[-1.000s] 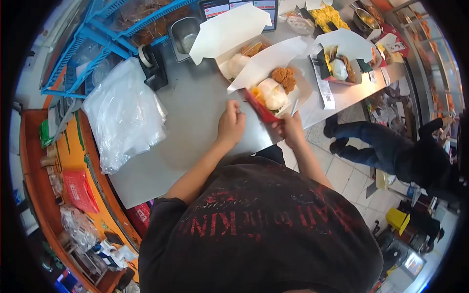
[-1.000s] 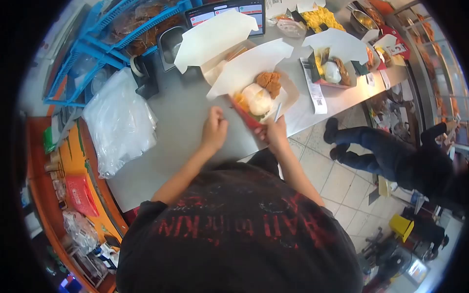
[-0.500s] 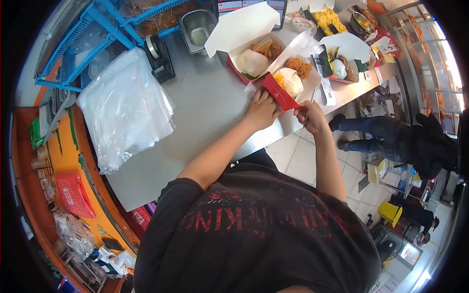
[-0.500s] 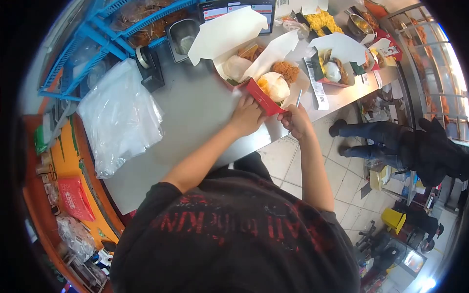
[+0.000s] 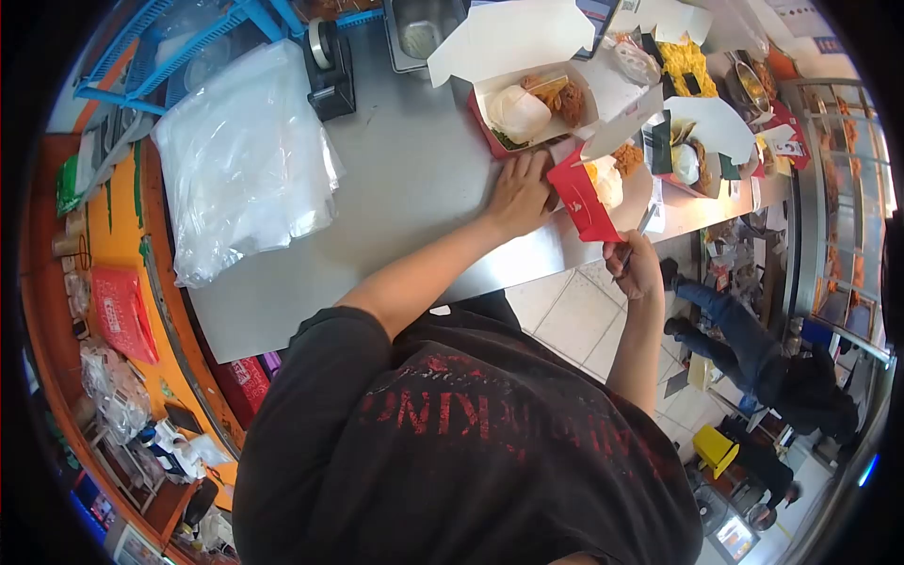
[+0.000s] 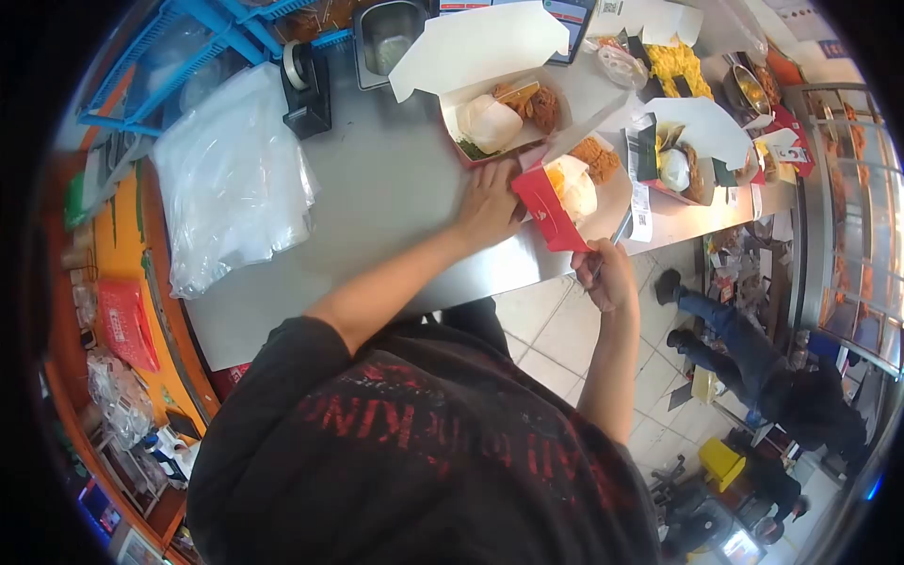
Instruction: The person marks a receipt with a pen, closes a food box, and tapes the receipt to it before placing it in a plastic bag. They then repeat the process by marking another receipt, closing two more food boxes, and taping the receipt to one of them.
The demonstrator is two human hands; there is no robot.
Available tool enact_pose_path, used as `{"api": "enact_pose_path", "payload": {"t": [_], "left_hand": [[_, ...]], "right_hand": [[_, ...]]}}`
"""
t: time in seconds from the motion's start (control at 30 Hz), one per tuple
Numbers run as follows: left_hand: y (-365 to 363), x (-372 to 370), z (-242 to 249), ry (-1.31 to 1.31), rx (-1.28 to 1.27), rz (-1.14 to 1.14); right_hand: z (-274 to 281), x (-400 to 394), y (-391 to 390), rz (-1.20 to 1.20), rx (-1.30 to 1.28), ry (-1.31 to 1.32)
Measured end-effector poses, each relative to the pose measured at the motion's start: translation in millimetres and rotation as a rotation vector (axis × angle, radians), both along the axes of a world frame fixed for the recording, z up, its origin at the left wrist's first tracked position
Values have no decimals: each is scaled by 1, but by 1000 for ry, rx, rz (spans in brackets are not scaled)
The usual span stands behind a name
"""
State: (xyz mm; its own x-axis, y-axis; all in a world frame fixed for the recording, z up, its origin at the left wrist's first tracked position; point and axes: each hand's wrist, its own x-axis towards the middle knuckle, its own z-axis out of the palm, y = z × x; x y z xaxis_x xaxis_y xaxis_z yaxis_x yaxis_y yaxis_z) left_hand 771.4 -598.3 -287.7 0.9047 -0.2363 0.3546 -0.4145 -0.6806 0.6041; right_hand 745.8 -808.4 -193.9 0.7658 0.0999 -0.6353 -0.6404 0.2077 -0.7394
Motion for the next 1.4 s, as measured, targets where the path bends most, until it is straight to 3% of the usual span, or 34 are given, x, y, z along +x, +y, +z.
{"api": "enact_pose_path", "payload": {"t": [0.1,0.2,0.27,0.3,0.37,0.43,0.5,0.53,0.57,0.6,0.63,0.7,0.73,0.83,0.87,0.9,0.97,1.0,1.07,1.1,1.17,1.4], "left_hand": [[8,-8,5,32,42,18],[7,6,5,-97,-51,-123],[13,9,-7,-29,206,-178],[20,1,3,-32,206,-178],[40,-41,24,209,74,-288],[70,-88,45,196,102,-192],[106,-117,54,185,-6,236],[125,-124,53,210,9,232],[145,-125,50,225,181,256],[158,-124,46,235,351,283],[165,-126,42,259,358,294],[178,-125,33,356,113,38],[186,-124,30,375,111,49],[214,-119,29,231,-440,46],[217,-121,18,133,-600,108],[212,-115,23,136,-604,118],[190,-98,33,34,-185,350],[183,-96,30,33,-195,360],[173,-90,23,140,218,336],[175,-86,21,140,208,341],[184,-74,15,202,154,132],[208,-65,17,248,257,-34]], "right_hand": [[-1,-3,-1,19,-31,2],[-4,-7,-2,21,-24,-27],[-6,-6,-2,23,-25,-33],[-7,-5,2,22,-25,-35],[-16,-8,17,3,-100,8],[-27,-9,40,-6,-112,19],[-39,-15,66,-88,-65,-33],[-42,-23,84,-278,-122,-152],[-45,-32,96,-279,-112,-130],[-47,-43,106,-311,-250,-306],[-50,-55,114,-328,-392,-479],[-58,-68,134,-239,-373,-518],[-59,-74,144,-161,-350,-539],[-48,-67,161,-9,-350,-508],[-47,-58,168,-3,-258,-618],[-46,-48,175,-1,-166,-731],[-47,-32,185,55,-196,-802],[-50,-24,186,193,-183,-849],[-45,-18,194,438,-179,-845],[-48,-17,202,483,-141,-756],[-62,-28,210,495,-173,-522],[-53,-24,224,225,-253,-457]]}}
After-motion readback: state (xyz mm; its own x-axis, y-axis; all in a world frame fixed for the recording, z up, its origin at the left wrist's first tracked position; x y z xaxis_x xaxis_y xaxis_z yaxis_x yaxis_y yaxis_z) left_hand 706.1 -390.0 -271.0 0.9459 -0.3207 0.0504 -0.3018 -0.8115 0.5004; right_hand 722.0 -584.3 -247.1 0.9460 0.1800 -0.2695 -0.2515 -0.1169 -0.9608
